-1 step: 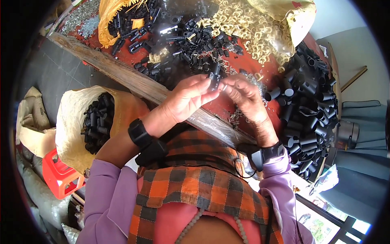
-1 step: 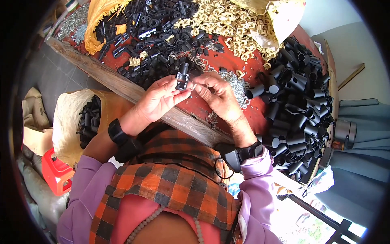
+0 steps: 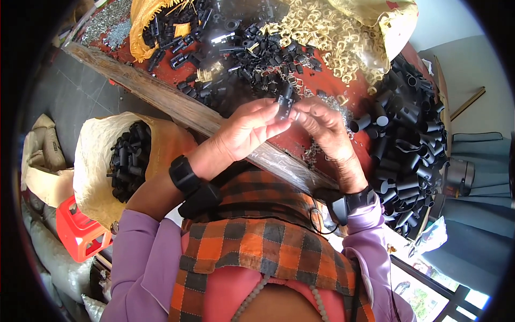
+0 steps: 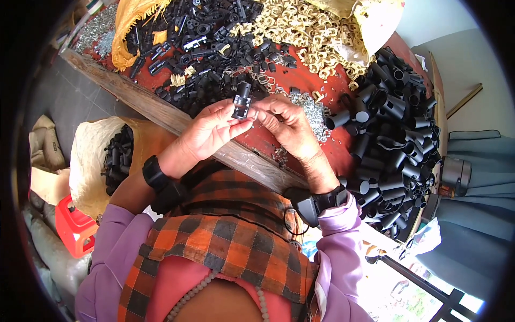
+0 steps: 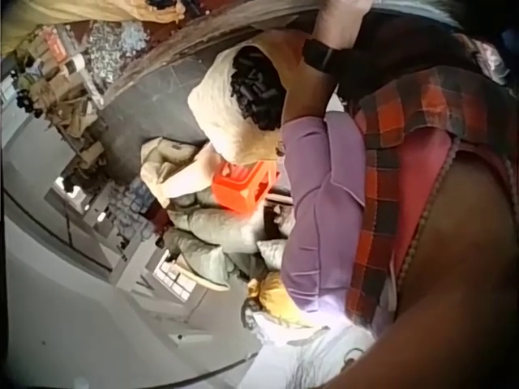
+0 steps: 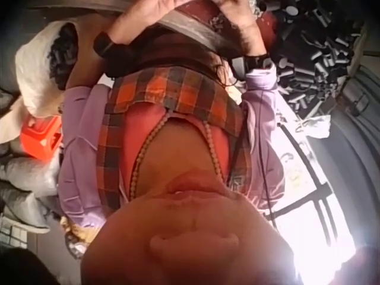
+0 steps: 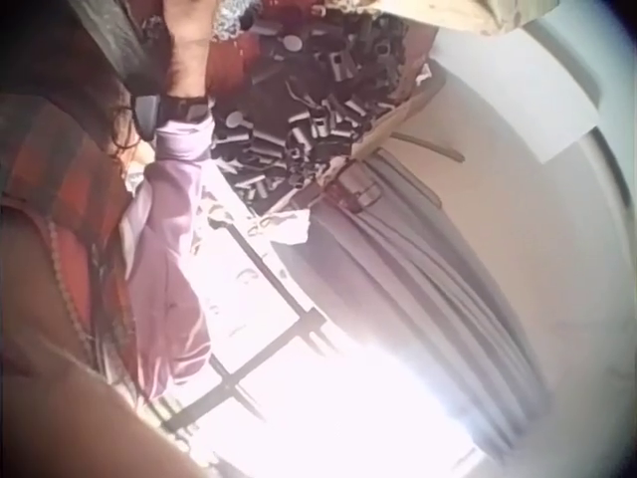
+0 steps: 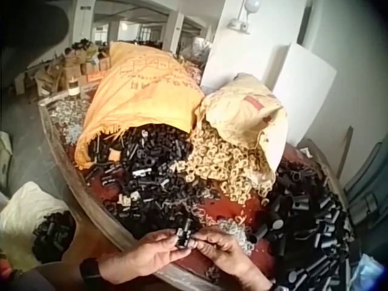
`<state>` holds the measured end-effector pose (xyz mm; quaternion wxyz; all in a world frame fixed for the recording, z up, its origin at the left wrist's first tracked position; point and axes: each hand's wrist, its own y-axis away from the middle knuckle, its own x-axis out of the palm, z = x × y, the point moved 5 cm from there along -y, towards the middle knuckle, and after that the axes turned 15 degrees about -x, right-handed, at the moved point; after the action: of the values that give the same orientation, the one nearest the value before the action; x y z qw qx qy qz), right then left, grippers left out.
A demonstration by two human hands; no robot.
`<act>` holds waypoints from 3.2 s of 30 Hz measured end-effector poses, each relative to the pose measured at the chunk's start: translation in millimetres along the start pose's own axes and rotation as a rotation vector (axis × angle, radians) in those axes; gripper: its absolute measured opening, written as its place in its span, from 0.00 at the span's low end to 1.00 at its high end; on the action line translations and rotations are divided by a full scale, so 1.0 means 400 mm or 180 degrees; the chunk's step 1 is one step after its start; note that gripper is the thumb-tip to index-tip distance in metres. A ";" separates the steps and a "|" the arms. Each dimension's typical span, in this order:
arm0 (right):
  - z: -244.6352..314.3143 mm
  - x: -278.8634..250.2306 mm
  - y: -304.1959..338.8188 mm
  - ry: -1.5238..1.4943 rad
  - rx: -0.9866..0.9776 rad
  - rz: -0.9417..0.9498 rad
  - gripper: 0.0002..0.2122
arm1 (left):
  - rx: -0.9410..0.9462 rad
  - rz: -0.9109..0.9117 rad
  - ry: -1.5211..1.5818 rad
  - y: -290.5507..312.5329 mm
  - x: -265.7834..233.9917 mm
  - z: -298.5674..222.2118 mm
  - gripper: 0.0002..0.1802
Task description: The person picks up a black plastic component and a small metal piece, inserts the metal piece into the component, and then slides a larger black plastic housing over the assembly.
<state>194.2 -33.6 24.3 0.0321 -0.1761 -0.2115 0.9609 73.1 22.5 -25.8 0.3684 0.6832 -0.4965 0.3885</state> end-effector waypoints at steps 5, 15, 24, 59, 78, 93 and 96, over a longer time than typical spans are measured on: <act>-0.019 0.015 0.022 -0.0862 0.0544 -0.0176 0.05 | -0.0348 0.0057 0.0197 0.000 -0.001 0.011 0.13; -0.012 0.006 0.033 -0.0442 0.0531 -0.0513 0.03 | -0.0538 -0.0302 0.0105 0.013 0.002 0.011 0.13; 0.041 0.010 0.027 -0.0056 0.0055 -0.0666 0.03 | -0.0554 -0.0367 -0.0011 0.027 0.017 0.022 0.12; 0.122 0.002 0.041 0.1331 -0.0800 -0.0649 0.03 | -0.0336 -0.0528 -0.0918 0.057 0.031 -0.012 0.17; 0.010 0.100 0.039 0.2372 -0.0844 0.1175 0.05 | 0.0041 -0.0811 -0.0803 0.069 -0.047 -0.044 0.15; 0.057 0.043 0.025 0.0521 -0.0001 0.0233 0.05 | -0.0286 -0.0995 -0.1058 0.084 -0.013 -0.022 0.15; 0.099 0.055 0.017 0.0757 -0.0225 0.0233 0.05 | -0.0480 -0.0930 -0.1153 0.083 0.006 -0.011 0.15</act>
<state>159.8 -52.4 48.1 0.0156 -0.2974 -0.2334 0.9257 40.9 17.8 -17.9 0.3755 0.7769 -0.4780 0.1640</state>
